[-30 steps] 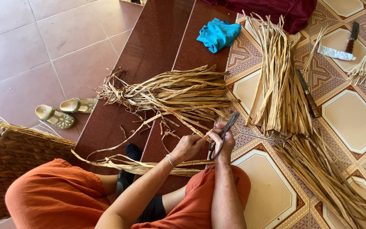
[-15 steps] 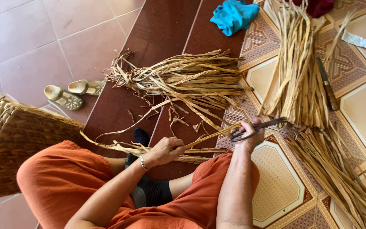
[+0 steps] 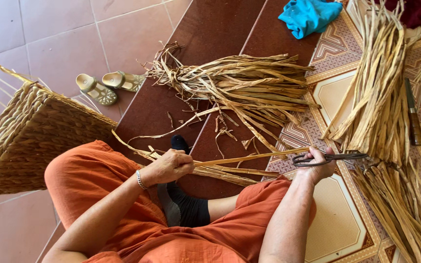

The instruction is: The person sits on the floor and uses scissors to trim and separate dried palm leaves. They repeatedly pick up individual strands, cut them to length, and place the trimmed pieces into a growing pile.

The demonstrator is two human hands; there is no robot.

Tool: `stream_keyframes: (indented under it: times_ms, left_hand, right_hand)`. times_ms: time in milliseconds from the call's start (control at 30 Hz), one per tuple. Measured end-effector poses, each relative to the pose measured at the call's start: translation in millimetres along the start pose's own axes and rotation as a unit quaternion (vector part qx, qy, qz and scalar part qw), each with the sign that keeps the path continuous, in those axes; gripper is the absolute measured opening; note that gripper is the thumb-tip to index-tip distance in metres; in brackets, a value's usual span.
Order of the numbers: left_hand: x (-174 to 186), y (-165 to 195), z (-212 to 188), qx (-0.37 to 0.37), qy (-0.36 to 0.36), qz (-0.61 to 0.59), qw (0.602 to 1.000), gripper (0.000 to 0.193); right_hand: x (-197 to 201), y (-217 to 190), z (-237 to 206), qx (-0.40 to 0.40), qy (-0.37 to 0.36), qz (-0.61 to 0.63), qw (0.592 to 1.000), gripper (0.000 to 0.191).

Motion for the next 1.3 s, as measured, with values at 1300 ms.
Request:
stream_keyframes:
  times_ms: [1300]
  left_hand:
    - [34, -4, 13, -0.104, 0.244, 0.197, 0.944, 0.069]
  right_hand:
    - [-101, 87, -142, 0.004, -0.575, -0.341, 0.744, 0.080]
Point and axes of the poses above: each hand's wrist, its own z-axis towards the middle knuckle, its own x-axis out of the back of the hand, y = z × x, the point moved 9 cm from there along z, towards the middle knuckle, and after that the axes turned 3 degrees about -x, right-handed, at the moved point
